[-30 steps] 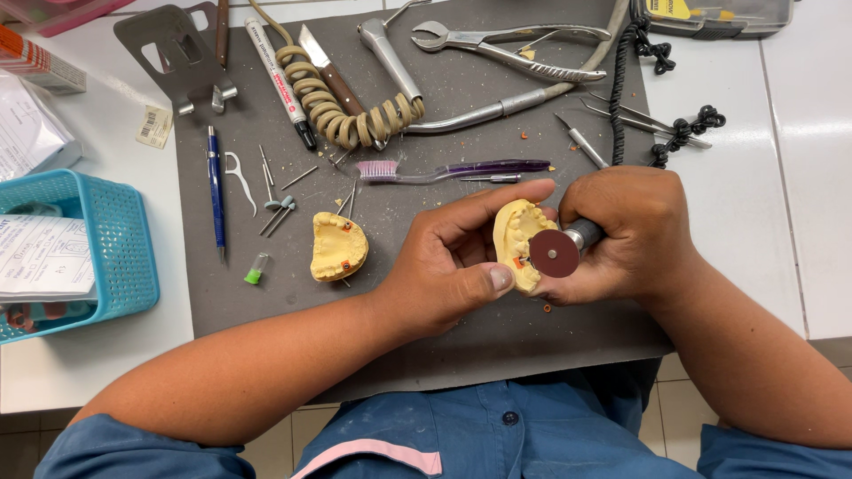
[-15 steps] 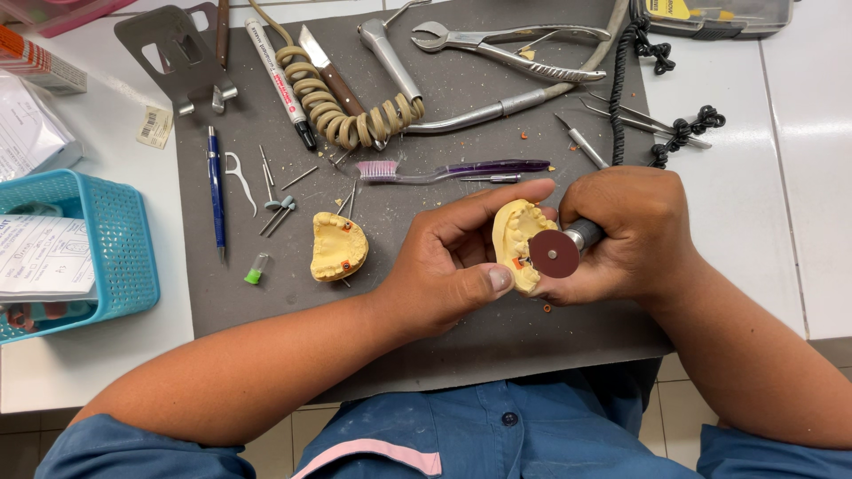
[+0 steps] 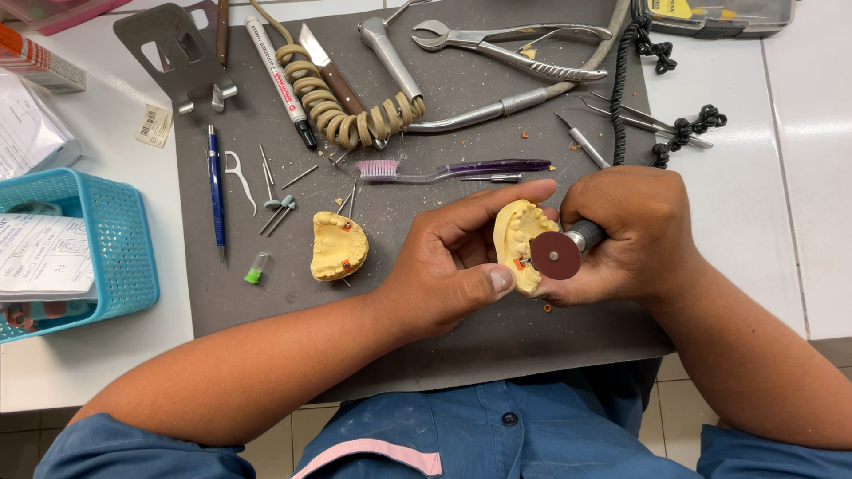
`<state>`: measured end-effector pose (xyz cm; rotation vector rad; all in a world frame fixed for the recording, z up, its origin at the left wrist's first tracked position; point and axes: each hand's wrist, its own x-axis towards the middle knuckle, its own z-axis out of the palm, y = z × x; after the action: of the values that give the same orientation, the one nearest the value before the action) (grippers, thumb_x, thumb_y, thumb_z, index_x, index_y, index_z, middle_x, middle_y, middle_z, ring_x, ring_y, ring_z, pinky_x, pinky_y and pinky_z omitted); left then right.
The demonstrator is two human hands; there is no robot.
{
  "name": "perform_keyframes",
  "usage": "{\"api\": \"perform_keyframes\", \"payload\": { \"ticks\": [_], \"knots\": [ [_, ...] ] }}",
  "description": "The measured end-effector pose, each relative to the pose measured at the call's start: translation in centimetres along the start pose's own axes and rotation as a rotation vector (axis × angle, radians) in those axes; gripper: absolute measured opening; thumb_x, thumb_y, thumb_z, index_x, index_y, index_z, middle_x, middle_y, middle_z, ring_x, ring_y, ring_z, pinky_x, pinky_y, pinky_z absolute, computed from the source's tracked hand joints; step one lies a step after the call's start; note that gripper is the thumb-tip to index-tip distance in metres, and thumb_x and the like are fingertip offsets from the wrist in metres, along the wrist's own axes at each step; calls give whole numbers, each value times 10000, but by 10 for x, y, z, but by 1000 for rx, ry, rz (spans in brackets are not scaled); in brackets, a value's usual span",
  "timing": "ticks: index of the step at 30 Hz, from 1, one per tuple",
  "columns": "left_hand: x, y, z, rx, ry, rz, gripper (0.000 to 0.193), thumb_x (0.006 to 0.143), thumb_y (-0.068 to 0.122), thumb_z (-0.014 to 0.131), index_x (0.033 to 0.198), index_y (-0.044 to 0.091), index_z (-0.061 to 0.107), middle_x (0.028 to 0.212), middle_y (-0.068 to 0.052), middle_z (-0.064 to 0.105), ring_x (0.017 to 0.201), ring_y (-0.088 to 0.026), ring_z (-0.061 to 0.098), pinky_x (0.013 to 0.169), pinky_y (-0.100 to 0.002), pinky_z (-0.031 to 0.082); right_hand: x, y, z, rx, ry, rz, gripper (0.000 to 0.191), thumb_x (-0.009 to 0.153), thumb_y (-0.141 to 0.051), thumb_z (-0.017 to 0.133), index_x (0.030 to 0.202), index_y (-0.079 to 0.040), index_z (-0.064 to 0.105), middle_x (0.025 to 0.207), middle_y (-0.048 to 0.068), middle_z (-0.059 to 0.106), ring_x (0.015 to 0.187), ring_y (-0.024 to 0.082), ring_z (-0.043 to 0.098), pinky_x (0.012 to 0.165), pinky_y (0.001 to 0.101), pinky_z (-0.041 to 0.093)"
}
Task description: The person holds a yellow dental cast in the left hand and uses a rotary tool with a cutting disc in the right hand to grind and shape the surface of the cast. The person repeatedly repositions the cast to access different areas while grinding.
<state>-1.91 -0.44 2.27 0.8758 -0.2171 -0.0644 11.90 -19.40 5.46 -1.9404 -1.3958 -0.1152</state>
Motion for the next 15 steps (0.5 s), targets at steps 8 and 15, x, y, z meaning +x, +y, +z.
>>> {"api": "perform_keyframes", "payload": {
  "ticks": [8,15],
  "knots": [
    [0,1,1,-16,4,-8,766,988,312,779,1567,-35,416,1426,-165,590,1340,-213,584,1223,-390,469,2,-3,-2,24,-17,10,590,653,-568,874,629,-73,554,556,39,513,493,170,540,470,311,398],
    [-1,2,0,7,7,2,747,995,300,777,1565,-33,427,1416,-143,584,1322,-193,579,1227,-379,465,3,-2,-2,2,-15,-1,586,609,-554,890,631,-70,560,552,48,509,487,190,531,467,322,389]
  ]
}}
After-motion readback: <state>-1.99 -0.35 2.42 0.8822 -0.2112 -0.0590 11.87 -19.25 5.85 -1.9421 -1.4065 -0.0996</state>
